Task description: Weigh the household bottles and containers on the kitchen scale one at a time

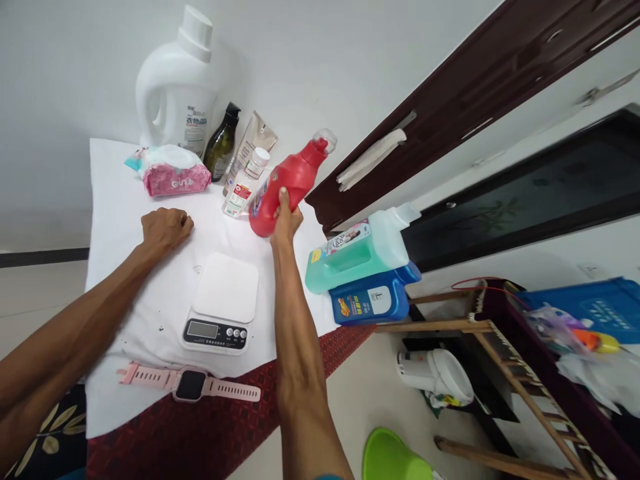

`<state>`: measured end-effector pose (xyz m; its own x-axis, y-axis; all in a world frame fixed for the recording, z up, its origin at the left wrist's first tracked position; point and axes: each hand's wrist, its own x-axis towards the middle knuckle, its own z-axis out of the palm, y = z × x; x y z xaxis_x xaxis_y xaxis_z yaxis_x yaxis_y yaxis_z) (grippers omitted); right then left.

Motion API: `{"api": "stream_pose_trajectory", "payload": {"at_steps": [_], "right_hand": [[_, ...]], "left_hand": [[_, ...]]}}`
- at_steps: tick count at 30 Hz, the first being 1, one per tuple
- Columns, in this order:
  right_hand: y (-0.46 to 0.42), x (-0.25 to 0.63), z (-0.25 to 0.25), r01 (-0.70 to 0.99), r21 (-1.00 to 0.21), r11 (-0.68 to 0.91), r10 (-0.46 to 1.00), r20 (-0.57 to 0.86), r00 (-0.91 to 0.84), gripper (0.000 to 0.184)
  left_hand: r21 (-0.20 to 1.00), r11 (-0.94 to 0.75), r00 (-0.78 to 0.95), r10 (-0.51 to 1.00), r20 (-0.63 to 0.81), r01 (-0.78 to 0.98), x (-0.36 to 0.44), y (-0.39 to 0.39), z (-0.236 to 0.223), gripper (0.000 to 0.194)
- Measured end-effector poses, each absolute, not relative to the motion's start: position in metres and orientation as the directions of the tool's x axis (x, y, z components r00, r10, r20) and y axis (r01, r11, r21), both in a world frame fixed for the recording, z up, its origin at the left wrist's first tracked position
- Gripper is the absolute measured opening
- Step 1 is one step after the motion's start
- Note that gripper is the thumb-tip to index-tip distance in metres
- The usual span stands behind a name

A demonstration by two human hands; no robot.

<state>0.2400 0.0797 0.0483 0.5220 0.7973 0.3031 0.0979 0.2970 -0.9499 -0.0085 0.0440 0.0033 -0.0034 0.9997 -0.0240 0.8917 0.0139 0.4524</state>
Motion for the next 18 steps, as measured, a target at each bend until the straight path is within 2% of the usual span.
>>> {"api": "stream_pose_trajectory", "payload": {"at_steps": [4,8,14,18], "right_hand": [[0.035,0.252,0.048,0.144,-0.962,0.231,0.703,0.268,0.658,0.064],[-0.008,0.253,0.052,0.217,-0.947,0.238,0.617,0.32,0.719,0.064],[-0.076,0.254,0.073,0.302,-0.915,0.266,0.513,0.4,0.76,0.06],[-0.119,0.249,0.102,0.288,-0.884,0.368,0.538,0.455,0.709,0.059]], "left_hand": [[0.458,0.014,-0.003,1.0,-0.025,0.889,-0.008,0.044,0.001,0.047],[0.467,0.007,-0.002,1.0,-0.01,0.884,-0.008,0.043,-0.002,0.047],[0.489,-0.021,0.025,1.0,-0.002,0.872,-0.008,0.04,0.0,0.046],[0.489,-0.026,0.017,1.0,0.023,0.872,-0.007,0.04,-0.001,0.046]]}}
